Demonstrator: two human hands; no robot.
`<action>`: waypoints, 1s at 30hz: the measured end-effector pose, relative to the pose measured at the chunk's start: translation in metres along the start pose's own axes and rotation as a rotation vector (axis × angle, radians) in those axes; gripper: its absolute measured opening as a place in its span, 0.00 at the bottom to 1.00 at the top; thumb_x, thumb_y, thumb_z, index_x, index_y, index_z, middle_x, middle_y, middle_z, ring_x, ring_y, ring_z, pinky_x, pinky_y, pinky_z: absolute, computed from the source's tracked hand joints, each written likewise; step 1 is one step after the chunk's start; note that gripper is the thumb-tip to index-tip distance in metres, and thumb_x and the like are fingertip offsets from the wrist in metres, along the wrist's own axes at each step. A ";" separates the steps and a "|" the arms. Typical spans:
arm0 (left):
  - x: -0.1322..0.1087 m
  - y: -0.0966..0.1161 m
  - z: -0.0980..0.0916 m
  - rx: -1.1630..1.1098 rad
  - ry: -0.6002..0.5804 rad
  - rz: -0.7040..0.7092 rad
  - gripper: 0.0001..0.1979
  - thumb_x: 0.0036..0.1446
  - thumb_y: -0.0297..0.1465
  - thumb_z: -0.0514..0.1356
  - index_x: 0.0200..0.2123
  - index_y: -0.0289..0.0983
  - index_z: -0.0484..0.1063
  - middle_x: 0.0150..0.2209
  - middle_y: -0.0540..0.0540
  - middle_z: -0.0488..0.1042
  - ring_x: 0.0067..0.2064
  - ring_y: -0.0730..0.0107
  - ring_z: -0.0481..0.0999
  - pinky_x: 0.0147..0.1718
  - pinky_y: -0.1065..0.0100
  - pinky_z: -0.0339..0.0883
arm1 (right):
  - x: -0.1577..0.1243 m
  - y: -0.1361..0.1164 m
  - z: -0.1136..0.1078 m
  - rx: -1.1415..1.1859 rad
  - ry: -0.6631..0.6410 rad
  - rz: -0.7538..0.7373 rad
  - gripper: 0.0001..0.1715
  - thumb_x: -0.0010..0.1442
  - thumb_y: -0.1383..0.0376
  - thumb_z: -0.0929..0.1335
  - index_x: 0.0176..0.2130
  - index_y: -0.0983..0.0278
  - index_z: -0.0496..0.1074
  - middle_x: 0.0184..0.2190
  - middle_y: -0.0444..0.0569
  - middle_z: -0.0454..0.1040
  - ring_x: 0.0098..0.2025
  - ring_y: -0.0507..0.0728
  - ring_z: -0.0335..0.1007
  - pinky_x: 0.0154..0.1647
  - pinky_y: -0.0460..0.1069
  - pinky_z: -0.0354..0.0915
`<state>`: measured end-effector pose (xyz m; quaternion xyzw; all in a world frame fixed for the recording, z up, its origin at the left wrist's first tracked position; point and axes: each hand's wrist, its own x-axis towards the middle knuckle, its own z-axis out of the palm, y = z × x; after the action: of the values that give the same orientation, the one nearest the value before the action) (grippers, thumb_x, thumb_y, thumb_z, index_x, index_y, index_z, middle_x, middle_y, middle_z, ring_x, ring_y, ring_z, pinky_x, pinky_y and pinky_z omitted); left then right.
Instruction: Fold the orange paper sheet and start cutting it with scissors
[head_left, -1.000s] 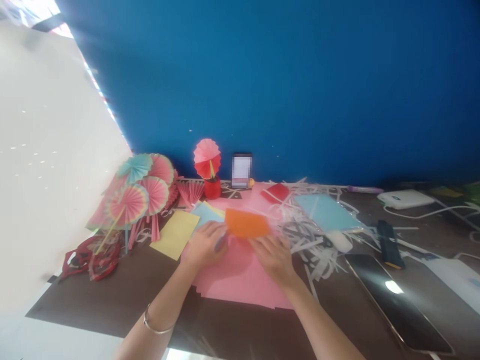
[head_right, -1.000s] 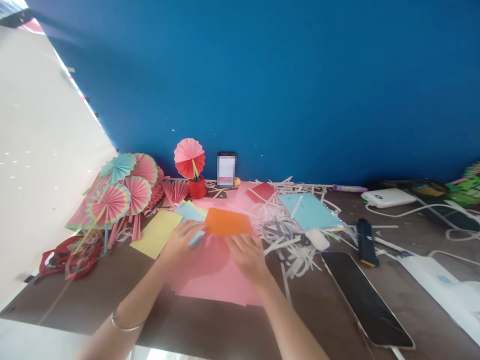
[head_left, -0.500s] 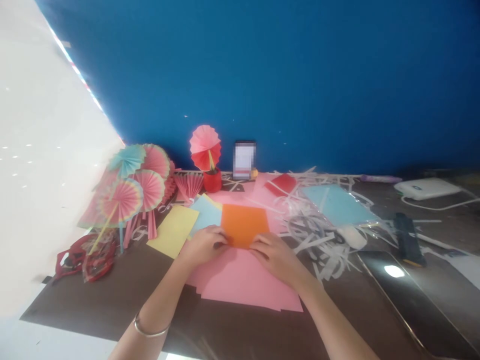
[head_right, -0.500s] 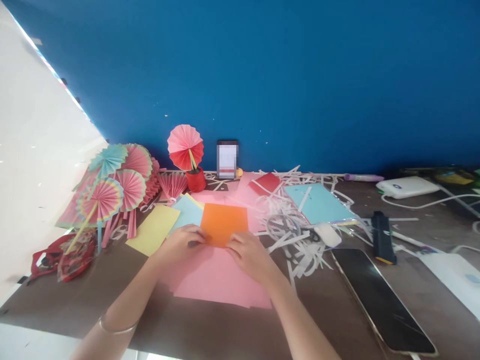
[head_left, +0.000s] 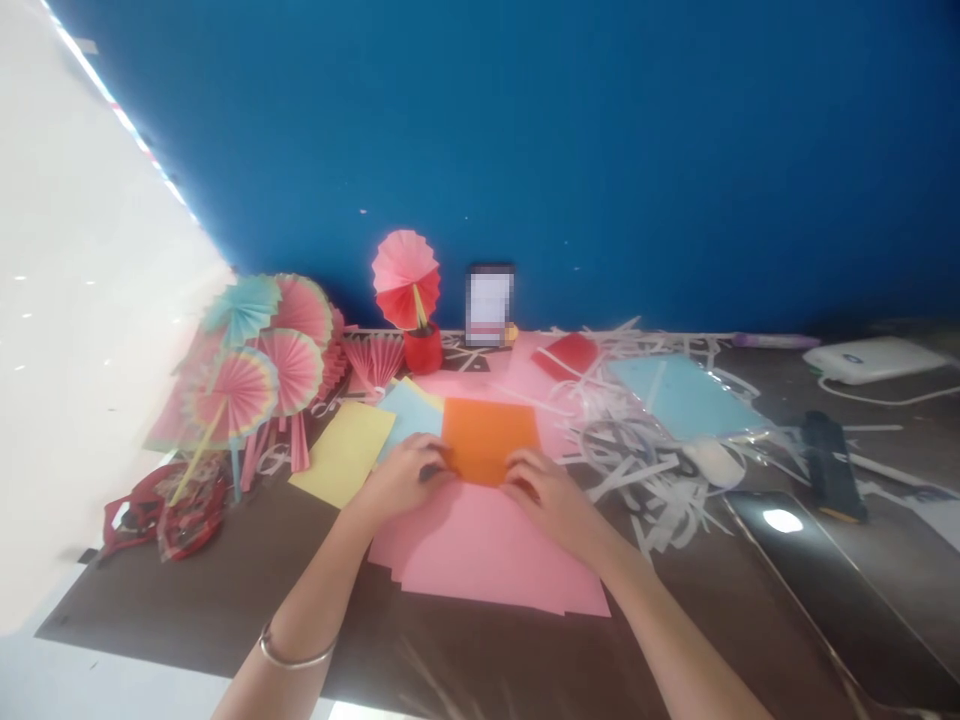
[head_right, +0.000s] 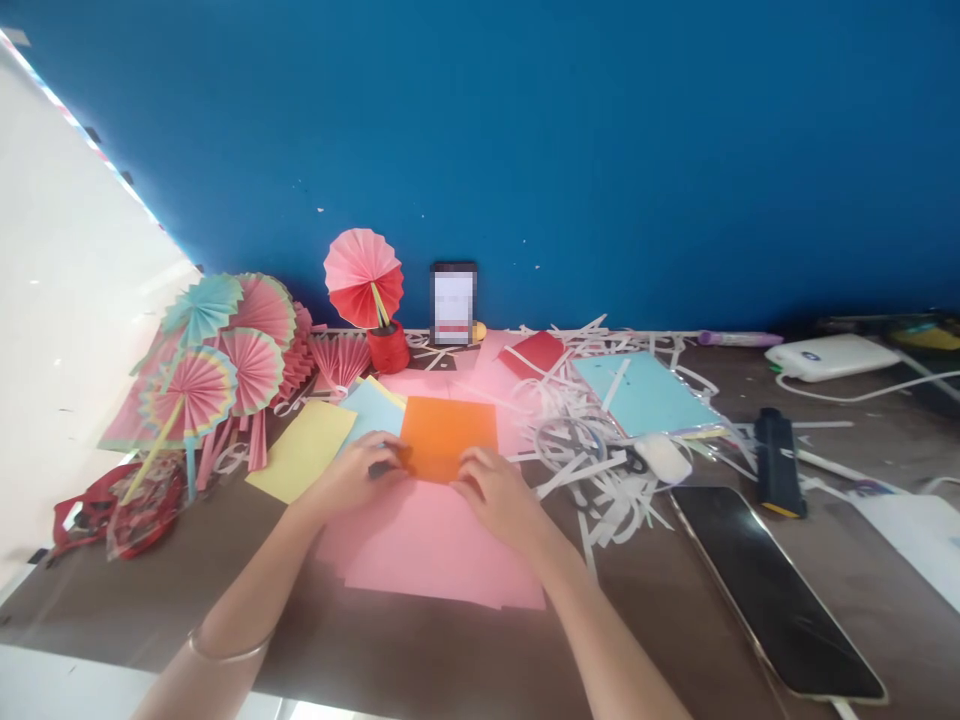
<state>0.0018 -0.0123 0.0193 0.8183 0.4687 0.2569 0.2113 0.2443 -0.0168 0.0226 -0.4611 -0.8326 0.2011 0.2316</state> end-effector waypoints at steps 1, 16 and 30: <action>0.000 -0.001 0.001 0.000 0.007 -0.009 0.07 0.56 0.32 0.57 0.29 0.40 0.74 0.44 0.47 0.73 0.47 0.66 0.71 0.46 0.62 0.67 | 0.000 0.001 0.001 -0.008 0.014 0.007 0.11 0.60 0.64 0.62 0.28 0.60 0.69 0.40 0.48 0.70 0.40 0.55 0.69 0.41 0.52 0.65; -0.002 -0.002 0.008 0.063 0.106 -0.179 0.12 0.54 0.37 0.58 0.24 0.38 0.73 0.49 0.42 0.67 0.51 0.57 0.67 0.47 0.57 0.66 | 0.002 0.007 0.009 -0.050 0.111 0.070 0.16 0.61 0.59 0.62 0.24 0.62 0.65 0.45 0.51 0.68 0.48 0.59 0.65 0.45 0.53 0.62; -0.001 0.001 0.011 0.172 0.105 -0.151 0.09 0.54 0.33 0.57 0.24 0.36 0.71 0.48 0.42 0.63 0.54 0.51 0.58 0.49 0.51 0.62 | 0.001 0.007 0.011 -0.042 0.107 0.056 0.14 0.60 0.60 0.63 0.24 0.62 0.62 0.44 0.52 0.67 0.48 0.59 0.64 0.44 0.54 0.62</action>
<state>0.0084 -0.0149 0.0109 0.7811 0.5598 0.2418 0.1343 0.2424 -0.0141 0.0101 -0.4991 -0.8099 0.1650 0.2604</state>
